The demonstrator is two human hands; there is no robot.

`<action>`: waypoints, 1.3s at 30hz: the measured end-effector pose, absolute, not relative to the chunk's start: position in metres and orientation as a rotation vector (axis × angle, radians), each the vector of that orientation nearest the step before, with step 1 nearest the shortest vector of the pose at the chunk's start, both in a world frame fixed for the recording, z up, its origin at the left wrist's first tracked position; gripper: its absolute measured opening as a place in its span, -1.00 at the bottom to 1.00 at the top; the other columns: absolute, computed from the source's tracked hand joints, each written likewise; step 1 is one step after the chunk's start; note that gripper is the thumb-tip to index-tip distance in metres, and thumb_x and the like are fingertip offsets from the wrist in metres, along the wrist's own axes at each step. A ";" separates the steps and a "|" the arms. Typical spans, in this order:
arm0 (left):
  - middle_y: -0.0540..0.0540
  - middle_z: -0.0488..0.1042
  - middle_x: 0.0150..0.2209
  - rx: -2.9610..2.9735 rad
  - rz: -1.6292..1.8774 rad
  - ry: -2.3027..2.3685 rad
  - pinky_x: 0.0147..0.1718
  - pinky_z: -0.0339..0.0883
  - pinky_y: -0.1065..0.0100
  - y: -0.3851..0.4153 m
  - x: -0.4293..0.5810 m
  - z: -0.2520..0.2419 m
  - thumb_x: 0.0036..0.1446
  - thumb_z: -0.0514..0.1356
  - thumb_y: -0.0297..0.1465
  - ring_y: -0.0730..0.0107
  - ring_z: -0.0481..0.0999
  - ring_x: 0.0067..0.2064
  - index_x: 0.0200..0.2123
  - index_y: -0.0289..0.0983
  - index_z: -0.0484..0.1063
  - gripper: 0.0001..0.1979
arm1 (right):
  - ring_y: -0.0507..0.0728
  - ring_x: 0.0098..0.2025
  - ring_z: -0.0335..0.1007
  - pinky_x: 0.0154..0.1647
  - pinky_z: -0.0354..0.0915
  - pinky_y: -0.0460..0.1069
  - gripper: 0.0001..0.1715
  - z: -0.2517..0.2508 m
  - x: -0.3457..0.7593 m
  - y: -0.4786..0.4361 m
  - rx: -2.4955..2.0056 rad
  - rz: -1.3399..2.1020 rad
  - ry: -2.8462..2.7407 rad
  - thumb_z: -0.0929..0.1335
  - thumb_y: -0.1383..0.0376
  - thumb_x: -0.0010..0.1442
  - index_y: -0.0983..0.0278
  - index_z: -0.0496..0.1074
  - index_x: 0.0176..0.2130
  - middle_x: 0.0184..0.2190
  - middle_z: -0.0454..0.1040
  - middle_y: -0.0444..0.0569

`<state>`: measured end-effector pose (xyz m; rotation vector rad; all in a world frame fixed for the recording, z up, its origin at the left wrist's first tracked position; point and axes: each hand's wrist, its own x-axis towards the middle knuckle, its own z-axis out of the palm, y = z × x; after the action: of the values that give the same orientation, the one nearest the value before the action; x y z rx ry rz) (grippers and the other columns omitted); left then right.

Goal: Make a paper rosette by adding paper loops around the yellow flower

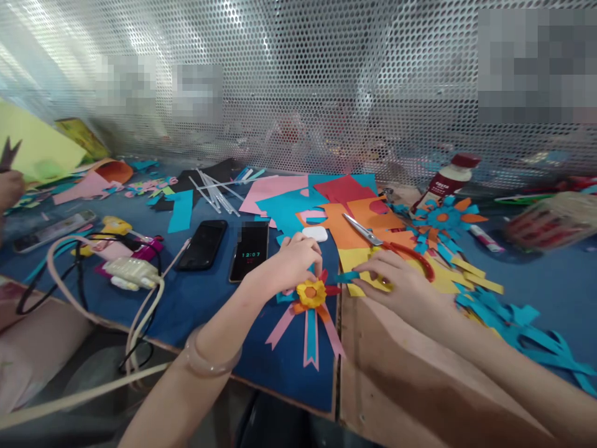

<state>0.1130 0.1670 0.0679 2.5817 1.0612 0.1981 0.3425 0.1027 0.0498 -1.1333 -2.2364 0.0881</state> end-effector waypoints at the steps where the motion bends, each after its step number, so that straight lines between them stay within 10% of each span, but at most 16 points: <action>1: -0.06 0.40 -0.06 2.580 0.195 1.061 -0.03 0.04 0.14 0.167 0.113 0.067 0.04 0.28 -0.44 0.12 0.19 0.06 -0.46 -0.20 0.55 -0.94 | 0.11 -0.33 0.30 -0.31 0.27 0.00 -0.87 0.049 0.345 0.109 -1.117 0.090 -2.274 0.34 0.26 0.21 0.28 0.44 -0.28 -0.40 0.35 -0.03; 39: -0.07 0.35 -0.16 2.616 0.146 1.021 -0.08 0.07 0.20 0.166 0.109 0.067 0.07 0.19 -0.49 0.17 0.22 -0.04 -0.41 -0.22 0.45 -0.93 | 0.08 -0.25 0.37 -0.16 0.31 0.02 -0.74 0.052 0.332 0.142 -1.143 0.697 -2.457 0.34 0.15 0.21 0.21 0.53 -0.17 -0.25 0.40 -0.02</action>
<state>0.1087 0.1656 0.0674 2.6157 1.0215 0.1457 0.3317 0.1417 0.0516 -1.1432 -2.4569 0.6974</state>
